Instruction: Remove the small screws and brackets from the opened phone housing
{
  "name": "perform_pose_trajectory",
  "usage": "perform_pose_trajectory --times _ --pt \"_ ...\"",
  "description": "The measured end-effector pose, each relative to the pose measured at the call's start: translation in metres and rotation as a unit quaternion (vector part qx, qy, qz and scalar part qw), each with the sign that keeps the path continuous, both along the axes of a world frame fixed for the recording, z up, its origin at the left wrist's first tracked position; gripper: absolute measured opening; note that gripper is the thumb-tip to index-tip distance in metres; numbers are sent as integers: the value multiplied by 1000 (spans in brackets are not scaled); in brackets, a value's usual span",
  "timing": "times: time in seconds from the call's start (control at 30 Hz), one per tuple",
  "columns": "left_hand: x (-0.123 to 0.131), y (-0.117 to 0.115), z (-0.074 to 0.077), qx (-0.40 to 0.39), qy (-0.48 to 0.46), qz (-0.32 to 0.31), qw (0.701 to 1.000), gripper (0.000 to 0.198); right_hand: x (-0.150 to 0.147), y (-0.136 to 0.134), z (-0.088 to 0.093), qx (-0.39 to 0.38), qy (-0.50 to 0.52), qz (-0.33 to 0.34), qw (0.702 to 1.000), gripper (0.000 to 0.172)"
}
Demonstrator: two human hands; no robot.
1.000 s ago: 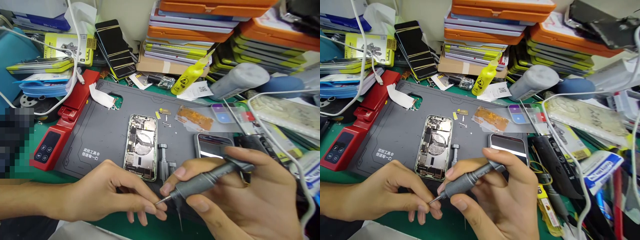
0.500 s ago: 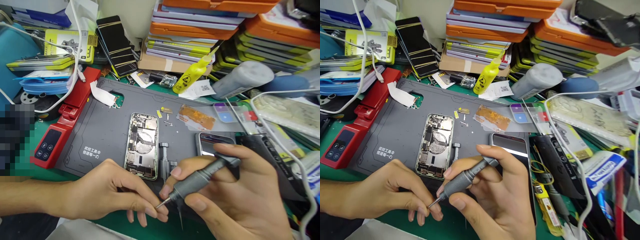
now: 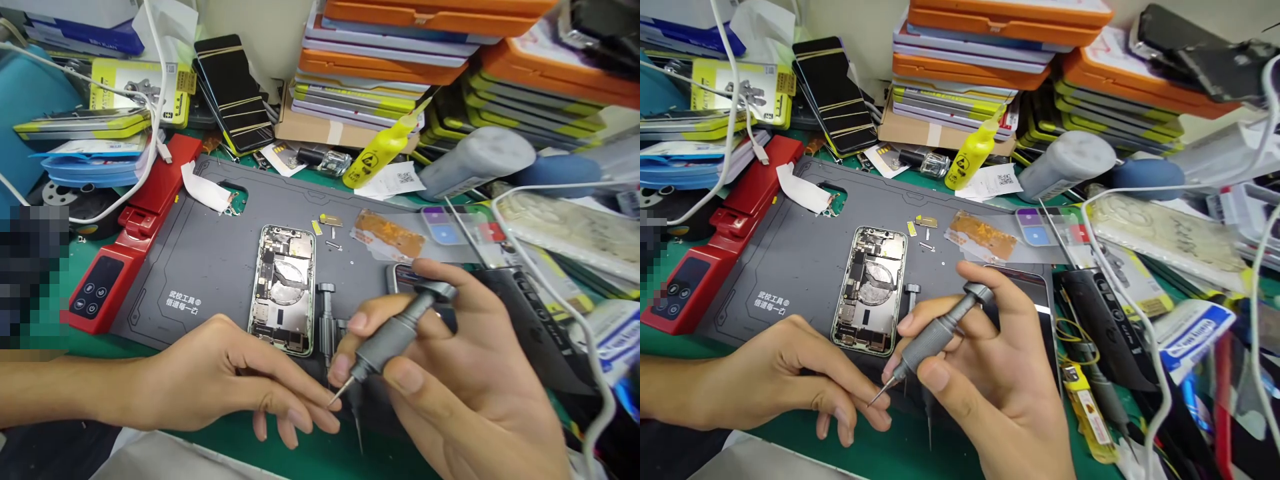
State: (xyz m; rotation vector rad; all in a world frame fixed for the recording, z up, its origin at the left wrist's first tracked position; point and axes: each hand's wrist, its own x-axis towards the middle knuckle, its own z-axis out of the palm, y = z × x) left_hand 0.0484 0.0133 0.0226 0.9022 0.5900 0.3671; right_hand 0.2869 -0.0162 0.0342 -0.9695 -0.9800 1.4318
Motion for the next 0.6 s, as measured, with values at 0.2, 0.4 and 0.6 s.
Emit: perform_pose_trajectory --times 0.2,0.4,0.6 --pt "1 1 0 1 1 3 1000 18 -5 -2 2 -21 18 24 999 44" --pt "2 1 1 -7 8 1 1000 12 -1 -4 2 -39 6 49 998 45" --pt "1 2 3 -10 12 -6 1000 13 2 -7 1 -50 -5 62 997 48"
